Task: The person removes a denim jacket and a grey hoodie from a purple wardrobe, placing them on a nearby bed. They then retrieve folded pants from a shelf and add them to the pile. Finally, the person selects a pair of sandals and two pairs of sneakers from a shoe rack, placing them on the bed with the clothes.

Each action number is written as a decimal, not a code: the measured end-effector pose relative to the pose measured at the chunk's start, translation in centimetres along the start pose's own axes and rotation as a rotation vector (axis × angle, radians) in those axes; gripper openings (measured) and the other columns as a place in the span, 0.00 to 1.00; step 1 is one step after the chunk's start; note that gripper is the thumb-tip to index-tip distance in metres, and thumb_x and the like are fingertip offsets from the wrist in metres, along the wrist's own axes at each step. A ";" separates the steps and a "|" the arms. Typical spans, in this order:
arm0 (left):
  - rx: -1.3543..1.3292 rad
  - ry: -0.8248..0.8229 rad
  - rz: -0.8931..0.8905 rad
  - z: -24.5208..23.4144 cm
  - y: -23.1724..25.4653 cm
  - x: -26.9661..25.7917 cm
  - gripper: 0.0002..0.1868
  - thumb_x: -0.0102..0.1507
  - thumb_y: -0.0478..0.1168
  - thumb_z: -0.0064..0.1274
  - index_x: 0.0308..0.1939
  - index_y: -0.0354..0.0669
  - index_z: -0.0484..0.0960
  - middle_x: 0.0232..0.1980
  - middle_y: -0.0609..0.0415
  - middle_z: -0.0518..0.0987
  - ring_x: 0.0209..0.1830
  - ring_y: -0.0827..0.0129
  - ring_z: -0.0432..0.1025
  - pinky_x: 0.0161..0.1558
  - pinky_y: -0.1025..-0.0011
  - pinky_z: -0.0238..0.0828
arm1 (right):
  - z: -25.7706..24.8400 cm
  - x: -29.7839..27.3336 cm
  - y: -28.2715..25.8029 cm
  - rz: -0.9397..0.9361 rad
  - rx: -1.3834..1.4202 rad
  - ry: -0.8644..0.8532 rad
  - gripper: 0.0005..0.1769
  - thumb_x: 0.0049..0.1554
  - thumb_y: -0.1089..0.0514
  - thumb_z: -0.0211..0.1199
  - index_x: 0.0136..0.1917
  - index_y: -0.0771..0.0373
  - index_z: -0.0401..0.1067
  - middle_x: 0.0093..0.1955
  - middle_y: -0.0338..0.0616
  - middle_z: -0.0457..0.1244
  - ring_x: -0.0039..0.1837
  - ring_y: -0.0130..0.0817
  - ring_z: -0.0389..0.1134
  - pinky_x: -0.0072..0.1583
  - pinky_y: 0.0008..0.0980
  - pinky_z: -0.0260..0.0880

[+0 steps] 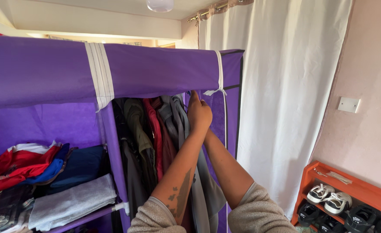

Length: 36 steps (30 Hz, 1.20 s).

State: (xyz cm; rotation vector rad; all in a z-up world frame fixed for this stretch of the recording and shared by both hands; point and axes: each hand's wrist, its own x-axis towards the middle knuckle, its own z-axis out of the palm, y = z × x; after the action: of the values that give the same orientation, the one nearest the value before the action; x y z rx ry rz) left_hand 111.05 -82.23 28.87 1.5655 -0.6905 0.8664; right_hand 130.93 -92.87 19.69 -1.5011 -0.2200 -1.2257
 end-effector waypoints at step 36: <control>0.423 0.366 -0.160 -10.8 1.3 -10.5 0.44 0.65 0.46 0.58 0.77 0.44 0.48 0.70 0.30 0.66 0.60 0.32 0.70 0.54 0.47 0.72 | -4.1 -15.0 -25.7 -0.512 -0.615 -0.117 0.41 0.54 0.57 0.63 0.79 0.45 0.57 0.67 0.59 0.63 0.43 0.56 0.72 0.42 0.47 0.74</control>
State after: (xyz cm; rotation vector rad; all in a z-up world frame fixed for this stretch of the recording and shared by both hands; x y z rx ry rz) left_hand 102.51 -72.08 21.56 1.7373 -0.1185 1.1911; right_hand 103.91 -80.14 23.34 -2.1352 -0.3398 -1.7128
